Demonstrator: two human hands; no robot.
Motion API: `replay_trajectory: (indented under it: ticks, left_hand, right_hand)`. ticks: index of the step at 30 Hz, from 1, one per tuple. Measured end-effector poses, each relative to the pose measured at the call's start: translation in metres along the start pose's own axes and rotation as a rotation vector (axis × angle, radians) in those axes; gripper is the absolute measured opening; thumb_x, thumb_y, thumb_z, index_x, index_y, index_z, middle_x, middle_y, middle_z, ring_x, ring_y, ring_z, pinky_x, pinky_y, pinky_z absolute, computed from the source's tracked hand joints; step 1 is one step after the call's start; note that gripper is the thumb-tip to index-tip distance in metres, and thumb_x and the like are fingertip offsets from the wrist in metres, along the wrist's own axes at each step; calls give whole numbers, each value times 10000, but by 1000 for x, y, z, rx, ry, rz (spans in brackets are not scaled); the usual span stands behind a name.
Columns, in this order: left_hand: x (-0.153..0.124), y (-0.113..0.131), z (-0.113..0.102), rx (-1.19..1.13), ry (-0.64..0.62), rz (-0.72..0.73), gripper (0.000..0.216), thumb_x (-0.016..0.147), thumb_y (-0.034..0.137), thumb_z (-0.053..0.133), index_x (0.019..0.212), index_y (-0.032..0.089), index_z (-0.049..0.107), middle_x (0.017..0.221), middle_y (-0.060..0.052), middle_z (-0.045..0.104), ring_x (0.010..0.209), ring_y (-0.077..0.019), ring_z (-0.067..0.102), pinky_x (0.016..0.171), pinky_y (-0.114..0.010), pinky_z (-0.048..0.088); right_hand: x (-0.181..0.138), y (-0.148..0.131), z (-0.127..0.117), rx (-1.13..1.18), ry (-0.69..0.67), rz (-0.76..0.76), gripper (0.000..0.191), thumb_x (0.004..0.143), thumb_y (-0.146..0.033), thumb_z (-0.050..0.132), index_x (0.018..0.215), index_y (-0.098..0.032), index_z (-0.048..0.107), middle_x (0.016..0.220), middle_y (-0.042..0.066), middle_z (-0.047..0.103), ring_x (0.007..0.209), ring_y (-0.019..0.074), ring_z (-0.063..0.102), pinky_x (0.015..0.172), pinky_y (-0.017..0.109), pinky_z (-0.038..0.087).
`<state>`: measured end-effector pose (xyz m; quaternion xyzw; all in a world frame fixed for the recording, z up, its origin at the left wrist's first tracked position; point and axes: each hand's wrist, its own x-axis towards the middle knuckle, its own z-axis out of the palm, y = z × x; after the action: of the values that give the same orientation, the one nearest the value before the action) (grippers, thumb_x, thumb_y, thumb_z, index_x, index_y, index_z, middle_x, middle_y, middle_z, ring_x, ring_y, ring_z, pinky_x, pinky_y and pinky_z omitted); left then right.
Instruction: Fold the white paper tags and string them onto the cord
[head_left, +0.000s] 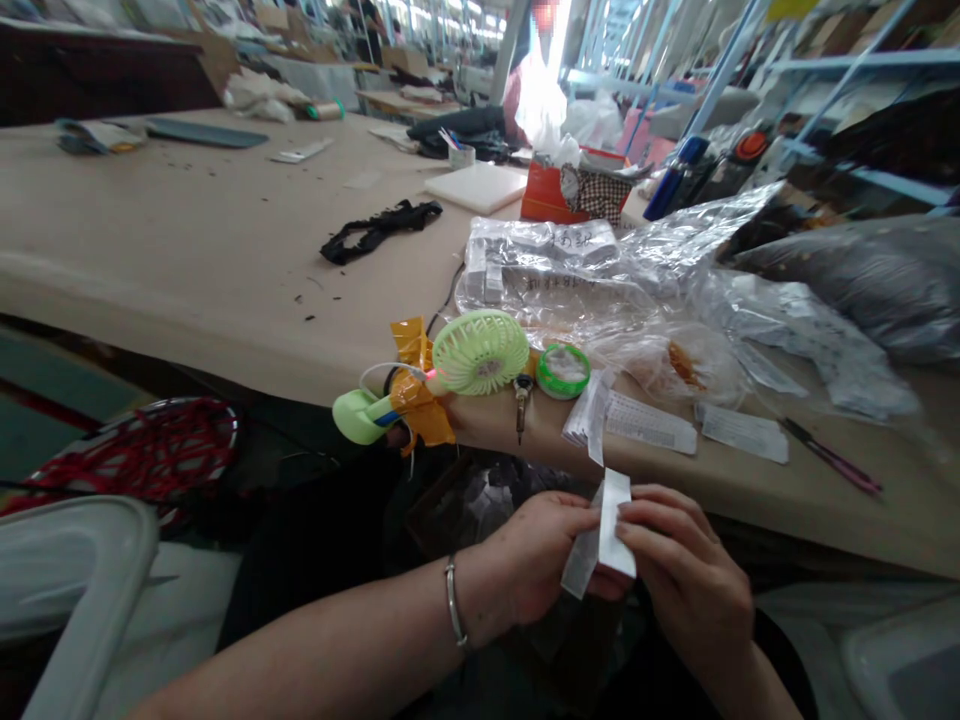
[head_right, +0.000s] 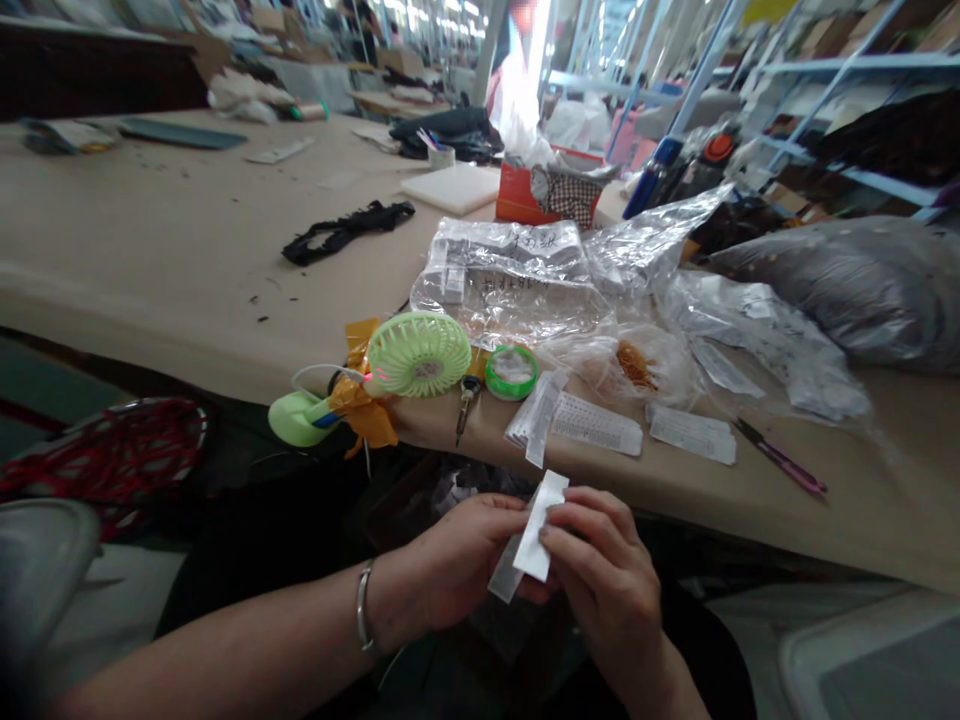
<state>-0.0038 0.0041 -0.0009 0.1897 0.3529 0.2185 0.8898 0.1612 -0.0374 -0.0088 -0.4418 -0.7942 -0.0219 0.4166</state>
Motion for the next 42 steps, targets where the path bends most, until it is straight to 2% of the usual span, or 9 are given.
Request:
replay_trajectory:
  ticks: [5,13,16,19,22,26,34,39,42]
  left_hand:
    - [0,-5,0,-131,-37,40,244,693,301,718,748,78,638,624,-3,558,501,-58,505,486,-178,360]
    - [1,-10,5,-102,58,46,220,685,254,755,759,94,624,625,4,573,505,-59,521,497,-176,371]
    - [-1,-10,5,-32,84,5,229,807,318,655,845,97,608,654,-43,623,524,-111,588,545,-229,453]
    - [-1,-13,2,56,151,-18,224,869,315,579,913,96,582,674,-64,644,559,-141,626,550,-240,469]
    - [0,-18,-1,78,149,-31,229,878,322,568,926,99,566,673,-60,643,559,-144,628,538,-236,463]
    - [-2,-18,0,86,175,-55,237,876,327,577,932,97,560,669,-57,643,547,-135,620,532,-224,453]
    - [-3,-16,-3,113,134,-53,238,912,311,515,953,81,565,677,-63,646,530,-126,613,519,-221,467]
    - [-7,-14,1,62,96,-90,224,919,277,483,926,79,586,686,-70,649,511,-127,616,528,-239,490]
    - [-9,-14,2,0,59,-87,201,868,262,543,895,79,623,684,-68,648,507,-130,610,535,-258,500]
  right_hand:
    - [-11,-19,7,-17,-97,-68,155,858,-116,592,914,-228,684,897,30,718,984,196,628,874,386,513]
    - [-23,-22,9,-22,-124,-31,240,835,-50,587,1006,-204,654,978,50,699,1069,217,590,935,418,488]
    - [-21,3,-6,-139,-66,45,304,879,-108,547,1162,-208,596,1051,76,669,1105,235,568,924,420,497]
    - [-15,47,-30,-433,-2,228,373,937,-314,483,1281,-174,521,1147,138,617,1135,292,538,943,492,470]
    - [-12,83,-47,-707,-117,351,603,922,-533,407,1356,-117,456,1267,201,558,1208,372,478,963,560,429]
    - [-21,95,-51,-827,-254,368,530,922,-523,416,1316,-183,519,1335,146,556,1252,383,453,959,561,410]
    - [-38,88,-61,-552,10,217,162,912,-232,534,986,-197,674,1005,75,708,943,225,655,869,393,494]
    - [-24,39,-47,-177,319,309,159,820,-119,642,941,-217,671,1005,48,689,949,226,664,900,437,505]
    - [-16,-3,-21,3,174,145,271,796,-30,621,969,-233,673,1033,47,659,1069,250,610,889,442,513]
